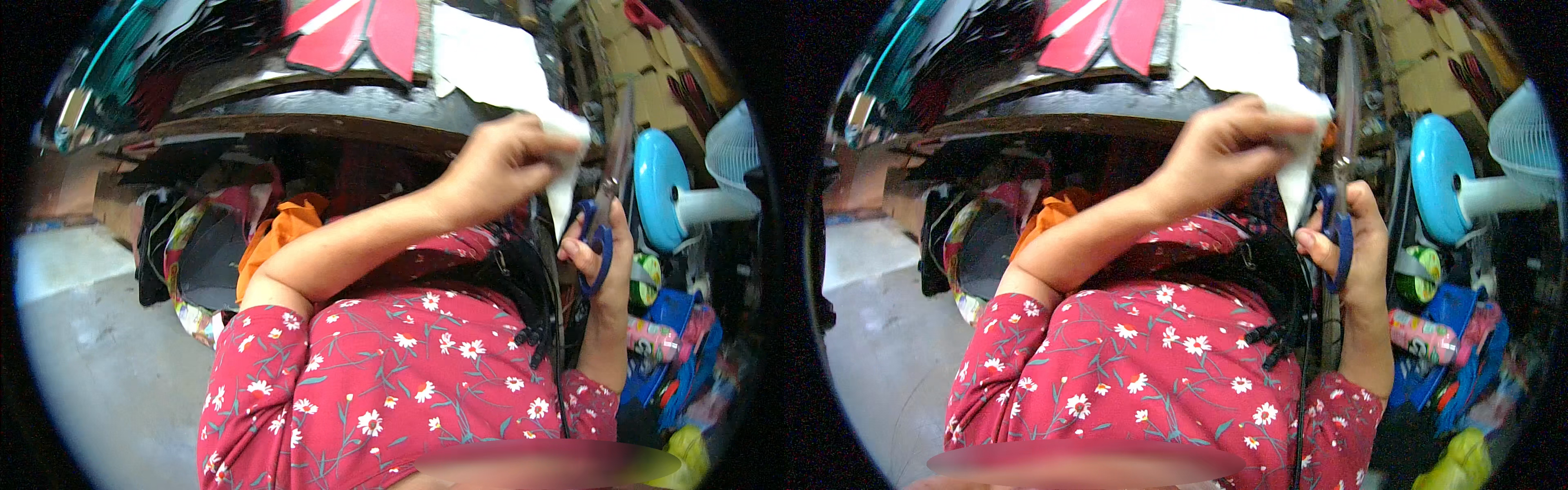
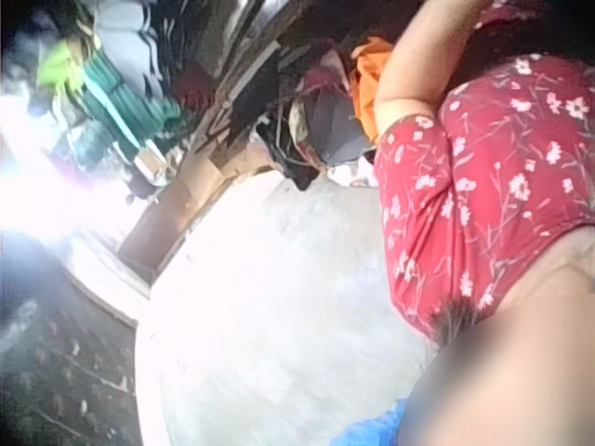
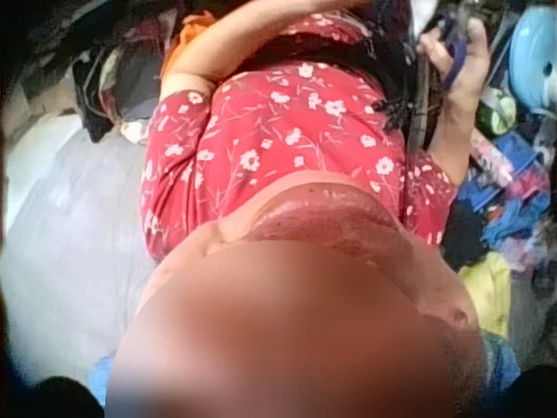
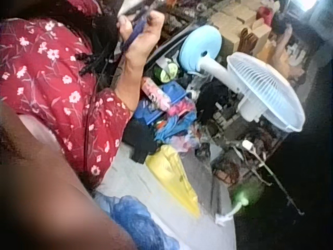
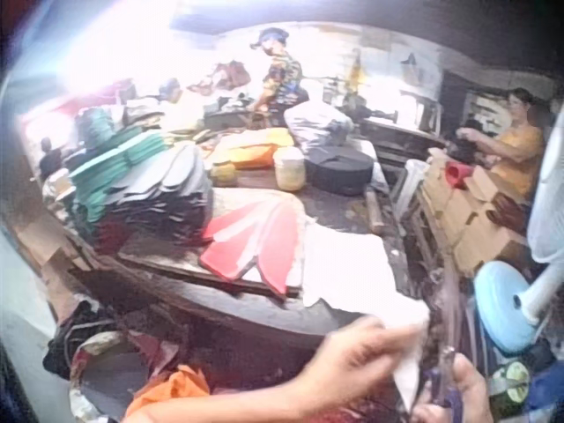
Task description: The person uses scissors to cut a white fabric strip and places it on a pink shoe insole. They then pick up a black insole and place it on the table.
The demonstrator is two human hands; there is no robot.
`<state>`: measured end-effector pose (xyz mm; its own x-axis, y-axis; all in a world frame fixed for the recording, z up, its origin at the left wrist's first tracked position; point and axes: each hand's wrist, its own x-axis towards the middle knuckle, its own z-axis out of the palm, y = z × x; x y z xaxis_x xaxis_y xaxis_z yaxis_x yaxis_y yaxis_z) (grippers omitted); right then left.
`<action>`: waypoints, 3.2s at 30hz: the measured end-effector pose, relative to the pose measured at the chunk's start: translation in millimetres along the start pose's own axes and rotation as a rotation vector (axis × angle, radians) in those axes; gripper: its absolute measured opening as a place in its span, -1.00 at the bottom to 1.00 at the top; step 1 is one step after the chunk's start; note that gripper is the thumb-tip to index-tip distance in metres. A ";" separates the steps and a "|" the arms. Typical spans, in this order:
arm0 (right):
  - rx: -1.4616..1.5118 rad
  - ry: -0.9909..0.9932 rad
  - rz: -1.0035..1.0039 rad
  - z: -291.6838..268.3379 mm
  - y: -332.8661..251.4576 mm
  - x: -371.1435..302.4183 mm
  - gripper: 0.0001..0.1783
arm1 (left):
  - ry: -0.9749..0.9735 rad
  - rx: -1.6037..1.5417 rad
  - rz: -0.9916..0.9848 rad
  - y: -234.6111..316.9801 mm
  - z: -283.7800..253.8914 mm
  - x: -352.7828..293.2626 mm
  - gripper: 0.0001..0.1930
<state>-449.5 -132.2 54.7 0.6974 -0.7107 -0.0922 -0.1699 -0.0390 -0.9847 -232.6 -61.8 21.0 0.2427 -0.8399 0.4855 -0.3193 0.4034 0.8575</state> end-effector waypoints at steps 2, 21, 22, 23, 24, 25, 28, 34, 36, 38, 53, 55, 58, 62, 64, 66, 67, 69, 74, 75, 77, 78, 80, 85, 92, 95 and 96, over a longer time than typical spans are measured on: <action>0.053 -0.078 0.000 -10.9 6.2 -2.3 -0.44 | 0.154 -0.128 -0.013 -1.9 -9.6 8.9 -0.65; -0.007 -0.171 0.209 -16.9 16.0 -26.2 -0.52 | 0.142 -0.299 -0.017 3.5 -9.7 5.6 -0.15; 0.010 -0.166 0.228 -16.8 16.1 -27.5 -0.52 | 0.140 -0.286 -0.017 3.7 -9.2 5.7 -0.13; 0.031 -0.162 0.242 -16.6 16.4 -28.4 -0.53 | 0.137 -0.272 -0.017 3.8 -9.0 5.7 -0.12; 0.050 -0.154 0.257 -16.5 16.7 -29.3 -0.53 | 0.134 -0.258 -0.017 3.8 -8.9 5.6 -0.10; 0.053 -0.157 0.258 -16.3 17.1 -30.1 -0.54 | 0.140 -0.279 -0.023 3.6 -9.2 5.5 -0.08; 0.051 -0.171 0.231 -15.1 20.0 -29.8 -0.56 | 0.111 -0.403 -0.103 2.7 -10.1 3.3 -0.06; 0.035 -0.207 0.149 -11.8 25.9 -26.0 -0.56 | 0.088 -0.226 0.014 0.7 -0.5 -2.9 0.10; 0.080 -0.197 0.201 -11.5 25.1 -28.4 -0.52 | 0.083 -0.204 -0.001 -0.5 1.1 -2.8 0.11; 0.116 -0.199 0.200 -10.4 24.4 -31.2 -0.51 | 0.093 -0.248 -0.020 -0.2 3.7 -4.1 0.10; 0.035 -0.169 0.255 -12.2 17.1 -32.1 -0.24 | 0.095 -0.615 -0.338 2.7 -1.5 -3.3 0.03; 0.055 -0.172 0.264 -12.3 16.8 -33.7 -0.25 | 0.086 -0.675 -0.367 3.1 -1.0 -4.6 0.05; 0.055 -0.170 0.277 -14.4 16.4 -37.2 -0.27 | 0.160 -0.711 -0.234 3.4 1.4 -3.7 0.04; 0.108 -0.185 0.302 -18.2 18.0 -38.6 -0.38 | 0.079 -0.651 -0.331 6.8 -7.8 -6.8 0.05; 0.141 -0.207 0.311 -19.9 18.2 -38.2 -0.43 | 0.060 -0.597 -0.349 7.0 -8.4 -7.4 0.05; 0.156 -0.234 0.288 -20.9 17.7 -36.6 -0.43 | 0.087 -0.604 -0.313 5.5 -4.3 -6.5 0.05; 0.150 -0.237 0.279 -20.4 17.8 -35.3 -0.43 | 0.104 -0.627 -0.285 4.5 -0.8 -6.1 0.05; 0.141 -0.250 0.242 -18.7 17.8 -32.3 -0.42 | 0.152 -0.756 -0.195 3.3 6.6 -6.1 0.06; 0.142 -0.223 0.271 -15.0 14.8 -33.1 -0.42 | 0.117 -0.661 -0.257 5.7 5.1 -14.5 -0.04; 0.153 -0.213 0.287 -14.7 14.1 -34.6 -0.42 | 0.124 -0.615 -0.248 4.6 5.7 -13.8 -0.04; 0.119 -0.207 0.289 -15.0 12.8 -37.1 -0.42 | 0.134 -0.503 -0.215 1.6 7.1 -12.6 0.03; 0.103 -0.204 0.291 -15.4 12.4 -37.9 -0.42 | 0.136 -0.439 -0.192 -1.3 8.9 -10.6 0.09; 0.113 -0.229 0.291 -16.6 11.8 -37.1 -0.41 | 0.133 -0.377 -0.184 -4.6 9.4 -10.8 0.11; 0.075 -0.290 0.240 -17.2 9.5 -31.5 -0.37 | 0.109 -0.492 -0.177 -5.2 13.0 -13.4 0.13; 0.068 -0.251 0.242 -7.8 13.6 -29.1 -0.34 | 0.065 -0.471 -0.221 -0.9 14.3 -16.5 0.16; 0.074 -0.237 0.274 -10.3 14.0 -31.1 -0.35 | 0.074 -0.511 -0.228 -0.6 15.5 -18.7 0.16; 0.080 -0.226 0.282 -12.2 13.5 -31.9 -0.35 | 0.087 -0.515 -0.219 -0.6 15.8 -19.0 0.16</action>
<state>-482.6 -118.7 46.2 0.7686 -0.5123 -0.3832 -0.3287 0.1977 -0.9235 -251.5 -51.8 8.6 0.3343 -0.8999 0.2801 0.2298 0.3660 0.9018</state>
